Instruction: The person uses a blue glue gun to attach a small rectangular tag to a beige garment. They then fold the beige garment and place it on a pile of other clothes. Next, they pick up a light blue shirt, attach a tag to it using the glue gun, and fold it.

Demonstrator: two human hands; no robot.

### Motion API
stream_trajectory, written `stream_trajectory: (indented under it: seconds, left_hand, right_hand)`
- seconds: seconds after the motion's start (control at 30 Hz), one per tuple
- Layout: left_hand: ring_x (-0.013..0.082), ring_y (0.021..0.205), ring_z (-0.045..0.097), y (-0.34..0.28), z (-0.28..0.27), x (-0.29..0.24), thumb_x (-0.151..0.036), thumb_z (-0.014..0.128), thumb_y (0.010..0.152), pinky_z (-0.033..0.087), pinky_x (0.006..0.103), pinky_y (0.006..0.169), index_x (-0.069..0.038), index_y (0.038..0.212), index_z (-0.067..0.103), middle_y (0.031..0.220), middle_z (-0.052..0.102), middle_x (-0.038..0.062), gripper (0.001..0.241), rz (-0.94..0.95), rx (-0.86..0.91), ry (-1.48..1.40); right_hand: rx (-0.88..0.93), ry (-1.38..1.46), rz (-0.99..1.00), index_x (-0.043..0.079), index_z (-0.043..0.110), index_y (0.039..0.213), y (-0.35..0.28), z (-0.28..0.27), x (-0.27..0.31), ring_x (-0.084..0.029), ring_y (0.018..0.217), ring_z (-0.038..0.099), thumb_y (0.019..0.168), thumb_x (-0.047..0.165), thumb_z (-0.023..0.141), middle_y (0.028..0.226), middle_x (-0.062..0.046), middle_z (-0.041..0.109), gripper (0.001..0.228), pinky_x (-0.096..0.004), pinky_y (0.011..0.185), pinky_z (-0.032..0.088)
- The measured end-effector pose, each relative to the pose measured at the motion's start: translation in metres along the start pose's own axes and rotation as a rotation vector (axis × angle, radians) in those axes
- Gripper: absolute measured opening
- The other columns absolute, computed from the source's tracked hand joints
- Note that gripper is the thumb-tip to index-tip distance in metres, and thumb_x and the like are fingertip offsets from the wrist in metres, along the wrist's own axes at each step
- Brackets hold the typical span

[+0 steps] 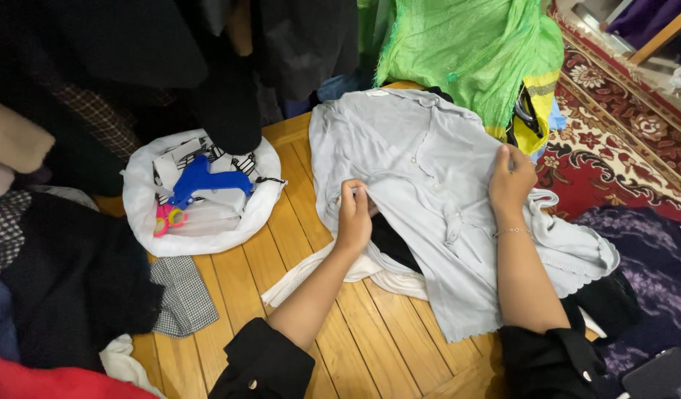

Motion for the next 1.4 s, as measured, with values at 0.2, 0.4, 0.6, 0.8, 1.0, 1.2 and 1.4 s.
stream_trajectory:
  seconds: [0.2, 0.4, 0.6, 0.8, 1.0, 1.2, 1.4]
  left_hand:
    - [0.0193, 0.088, 0.074, 0.018, 0.003, 0.044, -0.031, 0.037, 0.112, 0.065, 0.0356, 0.075, -0.024, 0.111, 0.044, 0.100, 0.069, 0.008, 0.010, -0.304, 0.131, -0.403]
    - [0.0127, 0.093, 0.048, 0.017, -0.007, 0.021, -0.023, 0.043, 0.111, 0.045, 0.0278, 0.083, -0.014, 0.105, 0.053, 0.094, 0.044, -0.001, 0.014, -0.107, -0.014, -0.042]
    - [0.0190, 0.096, 0.050, -0.015, -0.017, -0.051, -0.026, 0.045, 0.109, 0.042, 0.0363, 0.088, -0.014, 0.109, 0.058, 0.096, 0.052, 0.006, 0.018, 0.000, -0.154, 0.150]
    - [0.0163, 0.093, 0.048, -0.030, -0.052, -0.137, -0.025, 0.043, 0.109, 0.042, 0.0308, 0.085, -0.017, 0.106, 0.058, 0.092, 0.049, 0.001, 0.018, 0.105, -0.204, 0.132]
    - [0.0087, 0.084, 0.046, -0.063, -0.082, -0.214, -0.020, 0.043, 0.108, 0.038, 0.0230, 0.076, -0.015, 0.105, 0.057, 0.088, 0.048, -0.004, 0.016, 0.066, -0.068, 0.193]
    - [0.0183, 0.094, 0.056, -0.124, -0.162, -0.262, -0.025, 0.050, 0.105, 0.044, 0.0328, 0.087, -0.014, 0.110, 0.066, 0.101, 0.060, 0.008, 0.021, -0.079, -0.098, 0.488]
    - [0.0193, 0.080, 0.057, -0.169, -0.275, -0.254, -0.018, 0.045, 0.102, 0.046, 0.0335, 0.071, -0.013, 0.108, 0.067, 0.089, 0.060, 0.007, 0.023, -0.149, -0.222, 0.533]
  right_hand:
    - [0.201, -0.073, 0.144, 0.018, 0.076, 0.121, -0.002, 0.037, -0.043, -0.039, 0.106, 0.068, 0.096, 0.030, 0.074, 0.107, -0.016, 0.073, 0.028, -0.047, 0.092, 0.052]
    - [0.038, -0.073, 0.012, 0.015, 0.080, 0.116, -0.001, 0.017, -0.033, -0.045, 0.100, 0.066, 0.101, 0.022, 0.073, 0.100, -0.021, 0.073, 0.018, -0.052, 0.090, 0.051]
    - [-0.155, 0.106, -0.227, 0.013, 0.083, 0.116, -0.004, -0.037, 0.028, -0.038, 0.097, 0.063, 0.100, 0.009, 0.076, 0.096, -0.016, 0.060, 0.018, -0.042, 0.092, 0.050]
    - [-0.064, 0.133, -0.282, 0.017, 0.083, 0.114, -0.013, -0.037, 0.087, -0.033, 0.083, 0.060, 0.101, 0.011, 0.075, 0.084, -0.011, 0.051, 0.016, -0.041, 0.080, 0.050]
    - [-0.031, 0.311, -0.524, 0.012, 0.085, 0.106, -0.057, -0.029, 0.197, -0.038, 0.074, 0.062, 0.095, 0.005, 0.082, 0.077, -0.017, 0.054, 0.014, -0.042, 0.069, 0.049]
    - [0.244, 0.489, -0.518, 0.013, 0.081, 0.105, -0.124, -0.006, 0.297, -0.034, 0.088, 0.069, 0.097, 0.009, 0.075, 0.090, -0.014, 0.071, 0.011, -0.042, 0.077, 0.053]
    - [0.441, 0.672, -0.397, 0.006, 0.077, 0.106, -0.181, 0.014, 0.350, -0.040, 0.098, 0.072, 0.102, 0.007, 0.068, 0.100, -0.021, 0.075, 0.010, -0.046, 0.088, 0.054]
Point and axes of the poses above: each hand's wrist, its own y-axis towards the middle knuckle, its own z-axis out of the palm, x = y × z, the point moved 10 cm from there along y, towards the middle knuckle
